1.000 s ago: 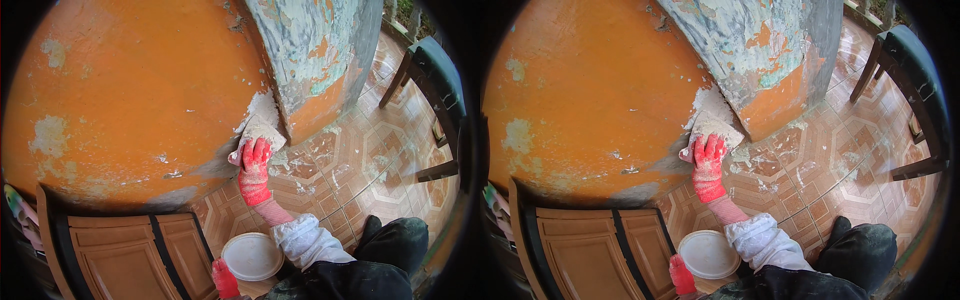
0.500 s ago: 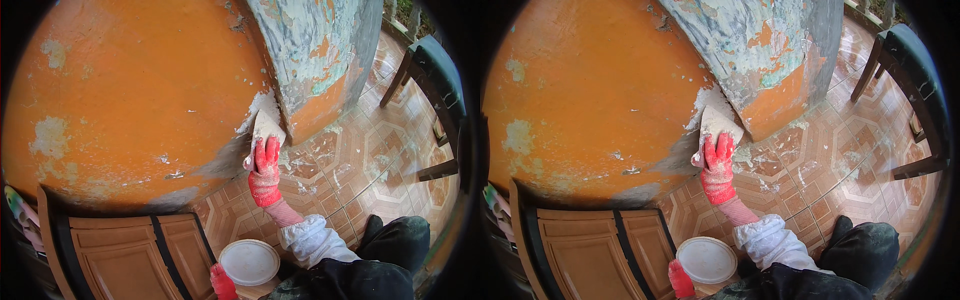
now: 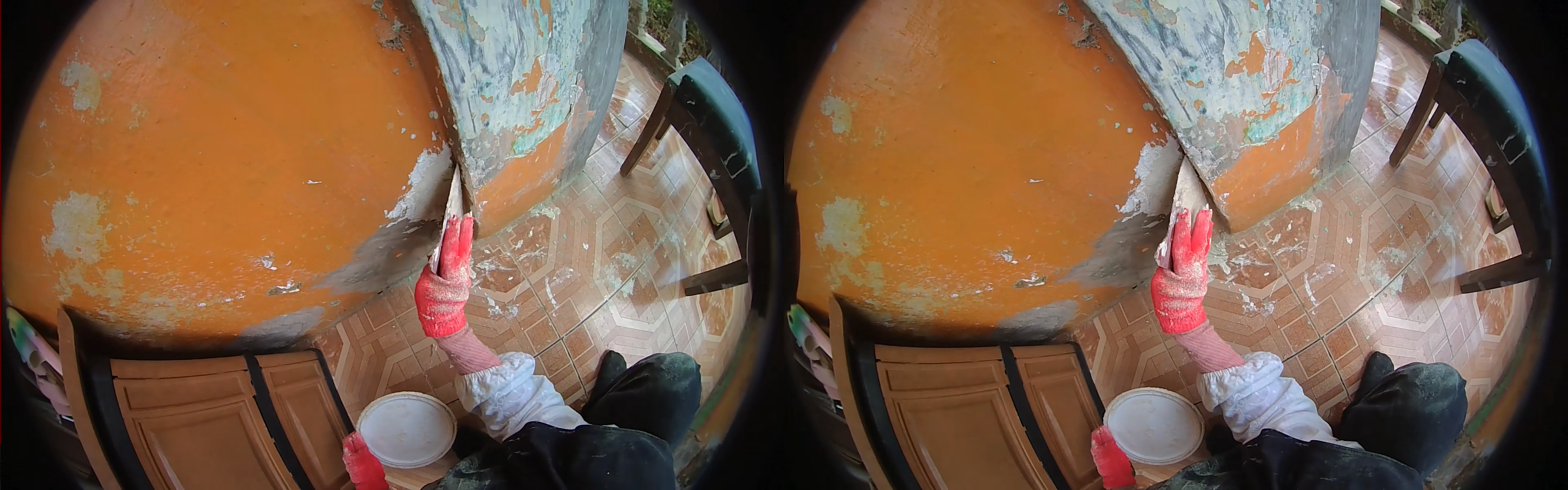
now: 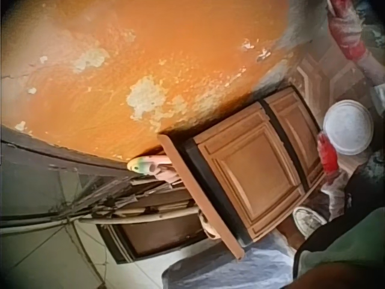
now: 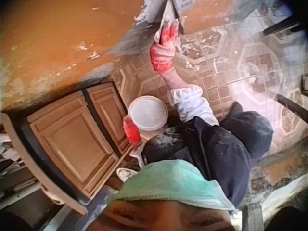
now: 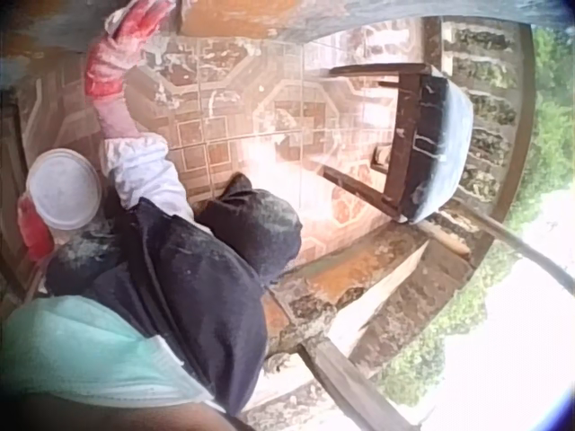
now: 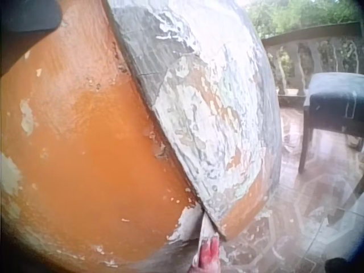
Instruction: The person applies a white substance to a damaged orange wall using a metal scraper, picking up more substance from a white container lid between strokes.
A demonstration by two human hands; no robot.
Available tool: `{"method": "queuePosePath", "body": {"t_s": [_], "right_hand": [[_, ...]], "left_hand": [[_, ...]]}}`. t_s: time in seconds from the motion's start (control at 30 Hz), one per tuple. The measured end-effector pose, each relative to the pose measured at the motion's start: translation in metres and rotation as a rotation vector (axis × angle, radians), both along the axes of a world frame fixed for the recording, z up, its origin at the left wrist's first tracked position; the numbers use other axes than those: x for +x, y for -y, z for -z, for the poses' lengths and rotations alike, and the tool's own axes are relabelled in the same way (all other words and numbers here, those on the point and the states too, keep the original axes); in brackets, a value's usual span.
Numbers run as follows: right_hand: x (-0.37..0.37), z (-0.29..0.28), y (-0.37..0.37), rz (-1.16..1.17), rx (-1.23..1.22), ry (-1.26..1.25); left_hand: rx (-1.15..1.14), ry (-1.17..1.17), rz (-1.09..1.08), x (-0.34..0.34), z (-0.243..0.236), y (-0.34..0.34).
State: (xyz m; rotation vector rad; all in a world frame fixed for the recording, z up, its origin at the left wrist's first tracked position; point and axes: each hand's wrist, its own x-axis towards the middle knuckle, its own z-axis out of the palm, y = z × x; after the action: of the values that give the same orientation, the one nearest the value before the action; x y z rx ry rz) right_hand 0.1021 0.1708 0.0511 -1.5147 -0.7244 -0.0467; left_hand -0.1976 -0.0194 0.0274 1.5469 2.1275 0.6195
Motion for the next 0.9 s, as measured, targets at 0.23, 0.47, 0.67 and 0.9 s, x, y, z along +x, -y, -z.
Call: {"method": "queuePosePath", "body": {"t_s": [0.23, 0.47, 0.67, 0.9], "right_hand": [[-0.011, -0.002, -0.028, 0.014, -0.173, 0.133], [-0.056, 0.027, 0.025, -0.436, -0.211, 0.556], [0.0, 0.009, 0.055, -0.858, -0.127, 0.39], [0.111, -0.13, 0.084, -0.855, -0.397, 0.122]], "left_hand": [[-0.129, -0.015, -0.141, 0.025, -0.03, 0.002], [-0.028, -0.119, -0.077, 0.021, -0.053, -0.014], [0.063, -0.041, -0.124, 0.052, -0.124, -0.047], [0.006, -0.124, 0.04, 0.125, -0.254, -0.075]]}}
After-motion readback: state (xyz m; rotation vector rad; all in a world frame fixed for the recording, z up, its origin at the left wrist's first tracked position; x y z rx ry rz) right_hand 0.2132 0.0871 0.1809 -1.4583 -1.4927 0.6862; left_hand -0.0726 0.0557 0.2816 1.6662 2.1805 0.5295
